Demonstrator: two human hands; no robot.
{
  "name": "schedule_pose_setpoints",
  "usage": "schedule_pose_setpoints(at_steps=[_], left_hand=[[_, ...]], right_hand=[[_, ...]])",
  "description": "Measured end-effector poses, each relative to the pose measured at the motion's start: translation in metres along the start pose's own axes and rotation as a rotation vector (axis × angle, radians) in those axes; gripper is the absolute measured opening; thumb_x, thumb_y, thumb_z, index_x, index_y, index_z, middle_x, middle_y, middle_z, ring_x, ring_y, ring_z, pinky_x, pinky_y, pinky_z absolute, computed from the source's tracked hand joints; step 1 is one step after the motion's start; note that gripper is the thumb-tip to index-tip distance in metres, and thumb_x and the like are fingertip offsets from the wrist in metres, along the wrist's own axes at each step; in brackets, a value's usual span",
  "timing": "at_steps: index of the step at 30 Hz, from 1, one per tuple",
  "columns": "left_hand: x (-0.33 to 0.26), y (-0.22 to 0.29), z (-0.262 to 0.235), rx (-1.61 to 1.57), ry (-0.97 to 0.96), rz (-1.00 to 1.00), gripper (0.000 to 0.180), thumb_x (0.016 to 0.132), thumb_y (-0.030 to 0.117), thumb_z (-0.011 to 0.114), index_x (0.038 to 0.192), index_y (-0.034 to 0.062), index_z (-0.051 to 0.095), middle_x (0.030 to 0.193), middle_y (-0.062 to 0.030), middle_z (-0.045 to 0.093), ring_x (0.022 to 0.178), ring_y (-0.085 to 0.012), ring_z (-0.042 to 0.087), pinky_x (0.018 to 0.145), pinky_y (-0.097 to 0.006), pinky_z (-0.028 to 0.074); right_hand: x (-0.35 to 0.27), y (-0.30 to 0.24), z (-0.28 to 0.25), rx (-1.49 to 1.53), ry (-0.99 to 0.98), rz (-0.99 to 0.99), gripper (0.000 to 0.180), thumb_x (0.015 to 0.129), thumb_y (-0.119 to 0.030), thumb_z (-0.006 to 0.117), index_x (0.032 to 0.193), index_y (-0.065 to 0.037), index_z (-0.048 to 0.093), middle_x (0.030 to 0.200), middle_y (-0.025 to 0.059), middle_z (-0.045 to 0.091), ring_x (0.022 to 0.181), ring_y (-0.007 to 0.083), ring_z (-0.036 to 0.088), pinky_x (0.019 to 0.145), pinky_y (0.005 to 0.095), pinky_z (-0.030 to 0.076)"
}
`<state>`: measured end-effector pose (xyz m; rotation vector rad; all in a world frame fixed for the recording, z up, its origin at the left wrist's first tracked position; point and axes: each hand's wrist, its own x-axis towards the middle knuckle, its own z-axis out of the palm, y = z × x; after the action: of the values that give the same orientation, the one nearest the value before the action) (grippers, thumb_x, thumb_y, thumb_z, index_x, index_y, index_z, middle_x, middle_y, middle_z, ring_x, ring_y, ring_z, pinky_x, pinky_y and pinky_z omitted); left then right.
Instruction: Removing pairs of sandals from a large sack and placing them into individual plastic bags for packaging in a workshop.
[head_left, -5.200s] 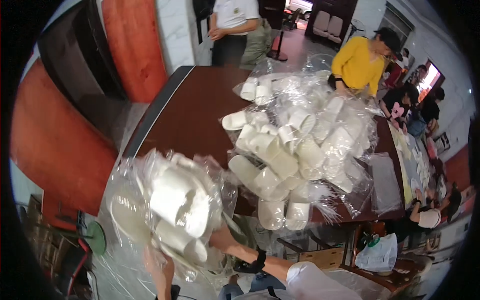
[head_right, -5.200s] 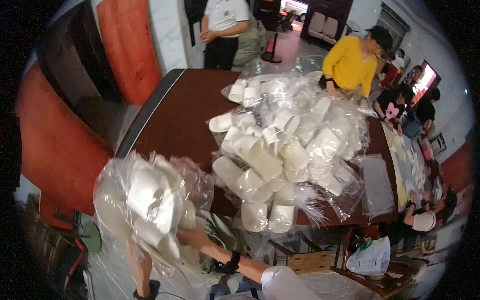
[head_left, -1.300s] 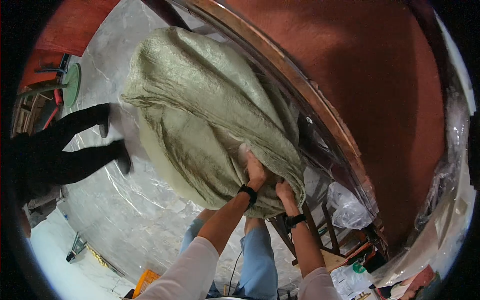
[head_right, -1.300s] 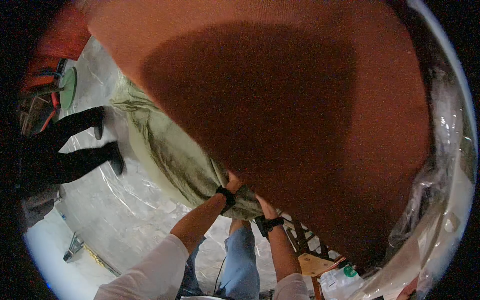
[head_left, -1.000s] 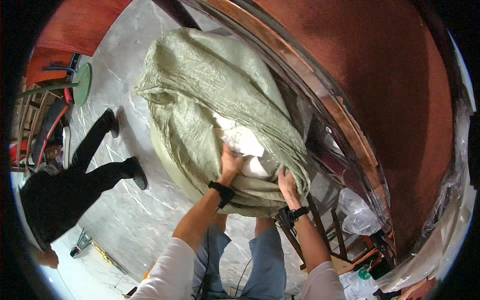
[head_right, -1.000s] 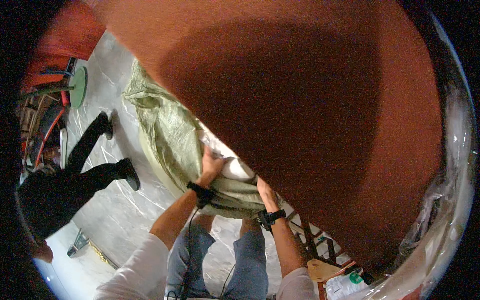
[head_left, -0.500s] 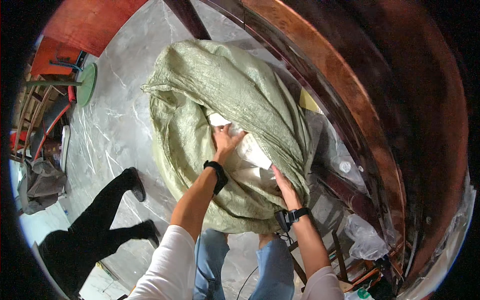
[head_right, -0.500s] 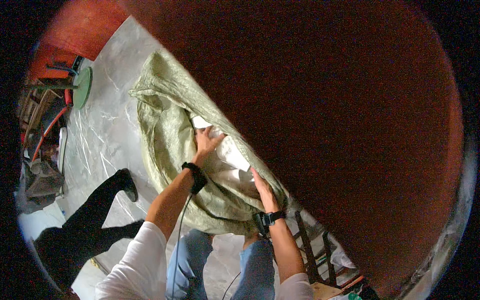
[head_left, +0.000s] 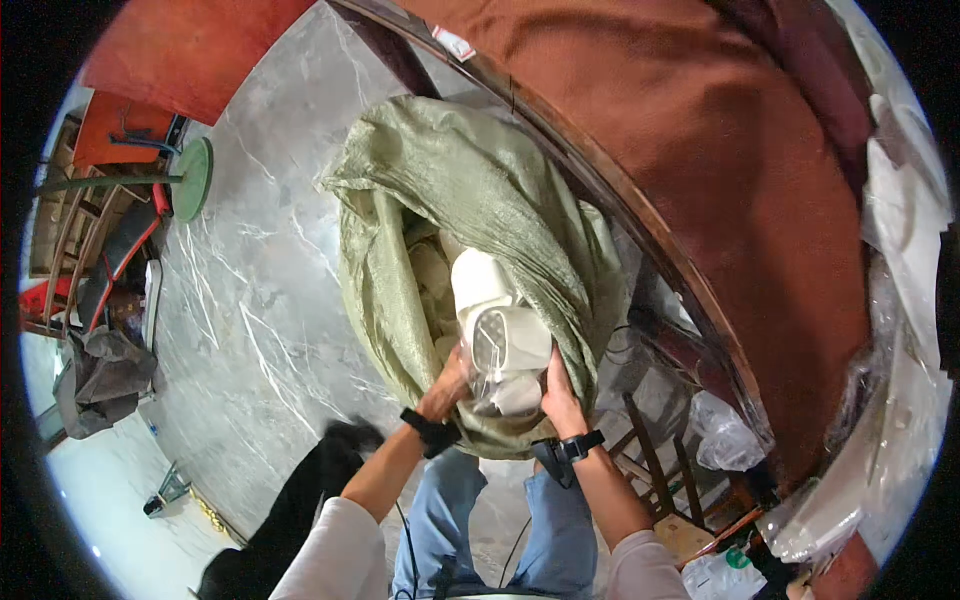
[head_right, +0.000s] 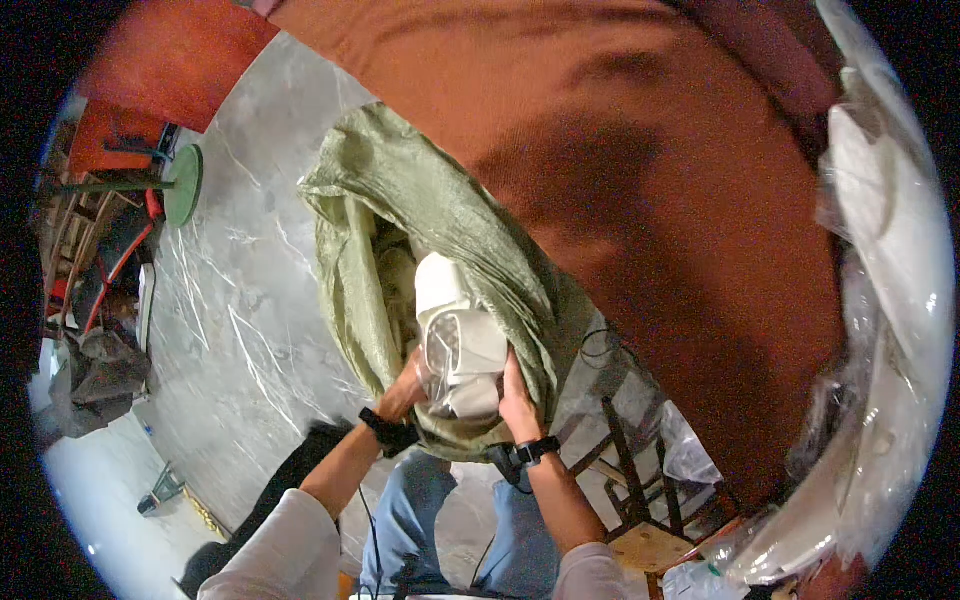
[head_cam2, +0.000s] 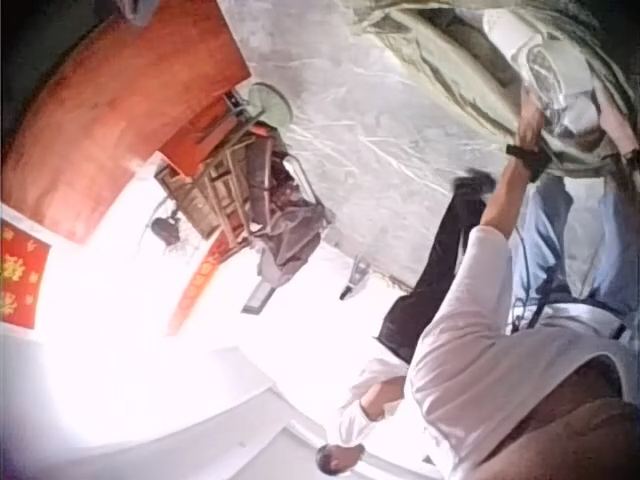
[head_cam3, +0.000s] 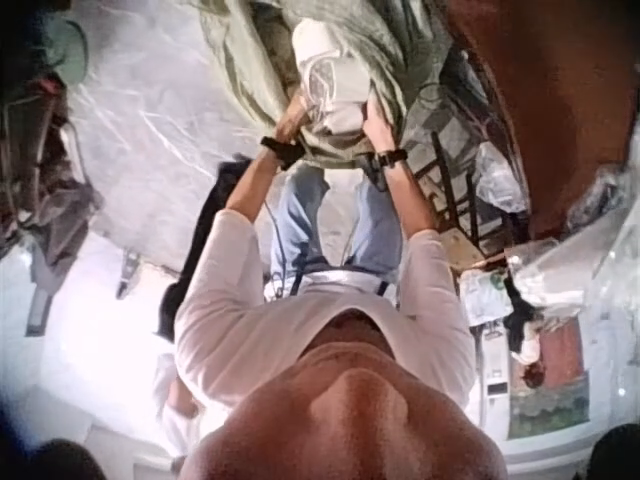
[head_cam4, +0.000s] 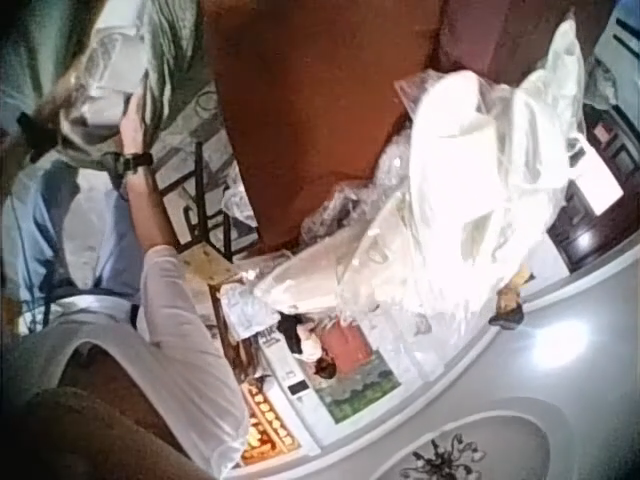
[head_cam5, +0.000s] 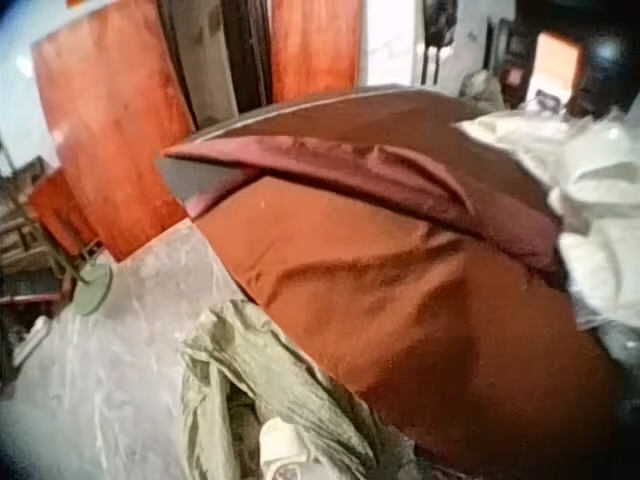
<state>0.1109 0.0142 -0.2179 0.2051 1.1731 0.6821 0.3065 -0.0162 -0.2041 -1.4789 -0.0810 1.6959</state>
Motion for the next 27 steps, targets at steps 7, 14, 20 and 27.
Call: schedule_pose_setpoints(at_steps=[7, 14, 20, 27], left_hand=[[-0.164, 0.010, 0.027, 0.030, -0.003, -0.046, 0.047, 0.091, 0.026, 0.056, 0.132, 0.0096, 0.042, 0.121, -0.0056, 0.054, 0.104, -0.0212, 0.056, 0.085, -0.038, 0.051], [-0.227, 0.057, 0.038, 0.043, -0.079, 0.151, 0.047, 0.090, 0.027, 0.056, 0.132, 0.0108, 0.042, 0.123, -0.0058, 0.053, 0.106, -0.0229, 0.054, 0.087, -0.041, 0.048], [-0.301, 0.053, -0.051, 0.069, -0.371, 0.239, 0.047, 0.089, 0.028, 0.056, 0.131, 0.0118, 0.042, 0.124, -0.0059, 0.052, 0.108, -0.0244, 0.053, 0.089, -0.043, 0.047], [-0.247, 0.148, 0.092, 0.074, -0.617, 0.378, 0.047, 0.089, 0.029, 0.056, 0.131, 0.0130, 0.043, 0.126, -0.0061, 0.050, 0.111, -0.0261, 0.051, 0.091, -0.045, 0.045]], right_hand=[[-0.063, 0.031, -0.031, -0.195, -0.310, -0.140, 0.068, 0.085, -0.048, 0.056, 0.136, -0.007, 0.039, 0.135, 0.0075, 0.042, 0.118, 0.0198, 0.043, 0.093, 0.0372, 0.043], [-0.184, -0.136, 0.105, -0.059, -0.217, 0.030, 0.084, 0.084, -0.026, 0.063, 0.144, -0.005, 0.008, 0.143, 0.0158, 0.026, 0.130, 0.0263, 0.028, 0.108, 0.0366, 0.024], [-0.270, -0.279, 0.164, -0.101, -0.527, -0.349, 0.097, 0.083, -0.023, 0.067, 0.145, -0.007, -0.005, 0.146, 0.0178, 0.016, 0.134, 0.0265, 0.019, 0.110, 0.0360, 0.017], [-0.379, -0.470, 0.105, 0.033, -0.478, -0.743, 0.097, 0.081, -0.019, 0.071, 0.144, -0.007, -0.002, 0.140, 0.0169, 0.026, 0.131, 0.0262, 0.025, 0.109, 0.0364, 0.022]])
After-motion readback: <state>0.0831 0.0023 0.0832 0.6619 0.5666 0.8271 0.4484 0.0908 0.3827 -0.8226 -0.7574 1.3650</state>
